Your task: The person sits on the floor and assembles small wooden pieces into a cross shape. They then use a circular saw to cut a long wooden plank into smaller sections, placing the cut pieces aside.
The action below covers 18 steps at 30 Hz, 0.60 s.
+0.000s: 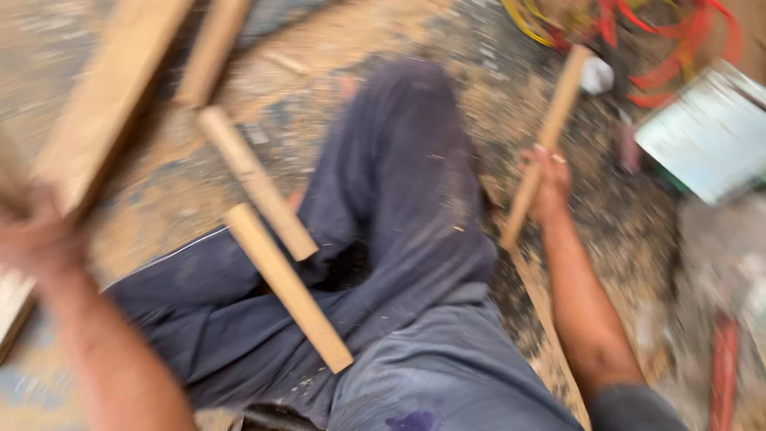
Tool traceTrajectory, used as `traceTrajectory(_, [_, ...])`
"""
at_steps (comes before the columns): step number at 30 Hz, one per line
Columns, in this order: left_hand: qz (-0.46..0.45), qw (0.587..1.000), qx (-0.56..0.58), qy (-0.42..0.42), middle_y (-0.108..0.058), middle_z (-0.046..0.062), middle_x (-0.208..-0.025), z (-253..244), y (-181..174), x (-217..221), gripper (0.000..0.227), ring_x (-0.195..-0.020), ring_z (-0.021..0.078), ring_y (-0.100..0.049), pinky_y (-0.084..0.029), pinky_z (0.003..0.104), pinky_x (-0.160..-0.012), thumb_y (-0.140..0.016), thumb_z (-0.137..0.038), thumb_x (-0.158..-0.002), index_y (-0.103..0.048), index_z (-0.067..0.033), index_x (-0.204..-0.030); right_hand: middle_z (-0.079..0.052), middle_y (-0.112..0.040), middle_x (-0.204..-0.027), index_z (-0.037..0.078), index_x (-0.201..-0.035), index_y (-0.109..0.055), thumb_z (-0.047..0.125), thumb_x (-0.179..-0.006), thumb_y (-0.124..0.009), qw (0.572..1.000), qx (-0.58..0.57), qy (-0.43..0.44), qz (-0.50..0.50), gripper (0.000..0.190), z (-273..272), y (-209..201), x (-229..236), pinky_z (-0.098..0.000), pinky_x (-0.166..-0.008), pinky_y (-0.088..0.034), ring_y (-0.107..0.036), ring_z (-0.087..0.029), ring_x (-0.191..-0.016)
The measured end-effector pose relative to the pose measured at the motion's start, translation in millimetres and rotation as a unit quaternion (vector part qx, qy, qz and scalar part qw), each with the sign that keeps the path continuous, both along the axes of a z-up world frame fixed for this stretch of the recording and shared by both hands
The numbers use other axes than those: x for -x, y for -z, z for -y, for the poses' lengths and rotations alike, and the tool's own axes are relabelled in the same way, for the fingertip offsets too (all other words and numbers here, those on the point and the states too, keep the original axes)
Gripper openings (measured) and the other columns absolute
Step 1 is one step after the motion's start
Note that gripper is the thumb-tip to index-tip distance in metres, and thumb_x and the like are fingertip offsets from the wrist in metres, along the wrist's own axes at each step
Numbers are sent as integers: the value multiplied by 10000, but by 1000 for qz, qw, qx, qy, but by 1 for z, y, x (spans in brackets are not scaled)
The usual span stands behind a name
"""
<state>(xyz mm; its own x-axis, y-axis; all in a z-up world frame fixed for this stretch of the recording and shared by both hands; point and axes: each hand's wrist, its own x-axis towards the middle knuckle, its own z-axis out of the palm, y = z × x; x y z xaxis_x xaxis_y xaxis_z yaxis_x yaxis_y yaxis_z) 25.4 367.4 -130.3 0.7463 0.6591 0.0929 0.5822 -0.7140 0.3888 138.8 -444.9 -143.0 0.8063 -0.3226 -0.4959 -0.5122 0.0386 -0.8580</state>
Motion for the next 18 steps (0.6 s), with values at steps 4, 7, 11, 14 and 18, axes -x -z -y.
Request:
traceTrajectory(4, [102, 992, -56, 49, -695, 254, -1202, 34, -34, -21, 484, -1072, 441, -680, -535, 524, -932, -845, -215, -1002, -648, 18, -1378, -59, -696, -1000, 61, -1227, -592, 281, -1074, -722, 992, 113, -54, 22, 298, -19, -25, -16, -268, -642, -544, -656, -136, -765])
traceTrajectory(7, [140, 990, -9, 20, -696, 248, -1219, 55, -62, -30, 499, -1110, 427, -691, -547, 489, -978, -864, -212, -953, -643, 12, -1341, -57, -659, -1017, 28, -1224, -566, 200, -1124, -747, 954, 238, -160, 91, 268, -31, -52, -38, -273, -672, -539, -673, -136, -800])
traceTrajectory(11, [112, 992, 46, -35, -683, 202, -1193, 70, -92, -40, 490, -1072, 363, -689, -545, 468, -938, -824, -192, -931, -646, -43, -1363, -80, -635, -1091, -24, -1260, -537, 73, -1104, -684, 913, 216, -198, 283, 236, -73, -112, -100, -277, -821, -570, -645, -131, -899])
traceTrajectory(14, [93, 995, 14, -22, -663, 186, -1142, 75, -100, -44, 500, -1036, 367, -658, -529, 482, -886, -828, -186, -896, -667, -83, -1358, -109, -633, -1242, -67, -1311, -523, 74, -1082, -722, 877, 178, -194, 402, 334, -127, -168, -161, -290, -888, -596, -646, -141, -1028])
traceTrajectory(18, [69, 998, -6, -13, -638, 188, -1090, 78, -95, -45, 518, -1007, 377, -634, -517, 486, -856, -833, -189, -855, -680, -110, -1344, -88, -679, -1159, -60, -1213, -610, 174, -1079, -789, 857, 84, -174, 477, 324, -215, -207, -234, -305, -889, -592, -682, -144, -984])
